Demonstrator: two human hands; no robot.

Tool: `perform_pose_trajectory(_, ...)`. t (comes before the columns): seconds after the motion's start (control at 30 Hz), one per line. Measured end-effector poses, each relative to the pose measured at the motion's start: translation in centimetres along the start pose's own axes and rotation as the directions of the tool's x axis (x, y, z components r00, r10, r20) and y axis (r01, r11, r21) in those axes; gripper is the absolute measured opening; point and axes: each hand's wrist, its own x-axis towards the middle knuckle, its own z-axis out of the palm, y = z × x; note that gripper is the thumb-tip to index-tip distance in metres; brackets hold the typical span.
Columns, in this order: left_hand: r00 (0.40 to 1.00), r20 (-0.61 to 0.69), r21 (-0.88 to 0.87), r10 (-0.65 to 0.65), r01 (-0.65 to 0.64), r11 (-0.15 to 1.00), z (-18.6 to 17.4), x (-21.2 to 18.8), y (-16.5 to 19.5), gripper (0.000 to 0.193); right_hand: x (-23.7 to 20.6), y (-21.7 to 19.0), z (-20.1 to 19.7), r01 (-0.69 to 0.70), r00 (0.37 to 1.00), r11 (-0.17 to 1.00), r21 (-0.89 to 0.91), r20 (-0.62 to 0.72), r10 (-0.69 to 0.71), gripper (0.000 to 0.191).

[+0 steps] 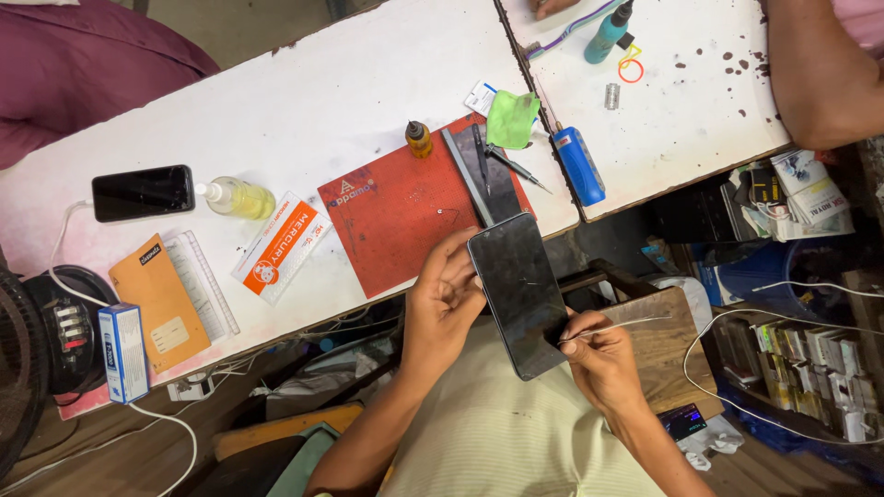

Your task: The person disassembles a smartphone, removes the back cover, battery, and internal components, then reassembles the device. The person uses a prying tool and screwdriver to open the phone and manipulate internal parts.

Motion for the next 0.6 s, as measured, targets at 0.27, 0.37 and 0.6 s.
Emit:
perform_pose_trajectory(0.27, 0.998, -0.06, -0.004, -0.03, 0.03, 1.0, -0.1, 0.1, -0.2, 0.051, -0.1, 0.0, -0.5, 0.029, 0.999, 0.999, -0.025, 0.03, -0.028, 0.015)
perform_pose_trajectory(0.37, 0.995, -0.092, 0.011, -0.034, 0.035, 0.999, -0.5, 0.2, -0.5, 0.047, -0.1, 0.2, -0.6, 0.016, 1.0, 0.999, -0.031, 0.017, -0.016, 0.014)
perform_pose_trajectory(0.6, 0.989, -0.144, 0.077, -0.014, 0.026, 0.997, -1.6, 0.7, -1.8, 0.038, 0.3, 0.2, -0.7, -0.016, 1.0, 0.998, -0.054, -0.007, 0.016, 0.014)
